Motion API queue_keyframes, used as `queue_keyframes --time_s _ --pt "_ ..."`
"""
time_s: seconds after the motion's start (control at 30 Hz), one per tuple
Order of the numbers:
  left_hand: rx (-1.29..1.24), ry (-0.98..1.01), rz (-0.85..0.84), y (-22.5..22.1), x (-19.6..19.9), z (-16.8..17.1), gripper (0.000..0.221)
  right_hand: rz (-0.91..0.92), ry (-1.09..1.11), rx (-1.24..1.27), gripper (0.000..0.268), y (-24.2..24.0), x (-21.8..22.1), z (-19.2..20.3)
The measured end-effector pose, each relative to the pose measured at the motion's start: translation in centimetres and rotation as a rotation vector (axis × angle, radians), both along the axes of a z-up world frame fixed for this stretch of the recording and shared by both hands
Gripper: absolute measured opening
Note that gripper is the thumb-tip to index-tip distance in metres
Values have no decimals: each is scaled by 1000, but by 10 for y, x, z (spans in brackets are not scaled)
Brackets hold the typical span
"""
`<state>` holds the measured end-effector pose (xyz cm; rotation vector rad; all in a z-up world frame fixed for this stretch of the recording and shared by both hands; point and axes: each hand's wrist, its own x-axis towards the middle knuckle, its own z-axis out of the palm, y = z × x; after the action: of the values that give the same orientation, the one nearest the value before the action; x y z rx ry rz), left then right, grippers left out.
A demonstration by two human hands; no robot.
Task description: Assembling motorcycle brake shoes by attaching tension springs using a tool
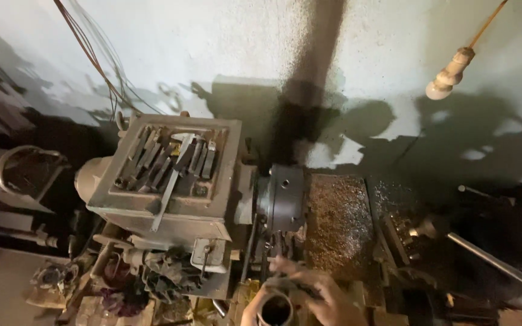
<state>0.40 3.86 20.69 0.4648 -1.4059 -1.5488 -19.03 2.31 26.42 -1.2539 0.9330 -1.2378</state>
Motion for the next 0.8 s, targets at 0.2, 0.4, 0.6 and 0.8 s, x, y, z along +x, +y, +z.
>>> queue_keyframes --time_s 0.2,0.4,0.6,0.8 --pt "-126 -374 259 -43 -18 15 66 -212 36 -227 34 -1 26 -28" --pt "-892 -1093 280 -46 -17 -51 33 -409 -1168 275 42 27 33 -85" --pt "-848 -1390 114 -35 -28 -48 40 -577 -646 543 56 34 38 -111" --pt "-1021 -1269 313 -15 -29 -50 39 -506 -137 266 55 46 34 -104"
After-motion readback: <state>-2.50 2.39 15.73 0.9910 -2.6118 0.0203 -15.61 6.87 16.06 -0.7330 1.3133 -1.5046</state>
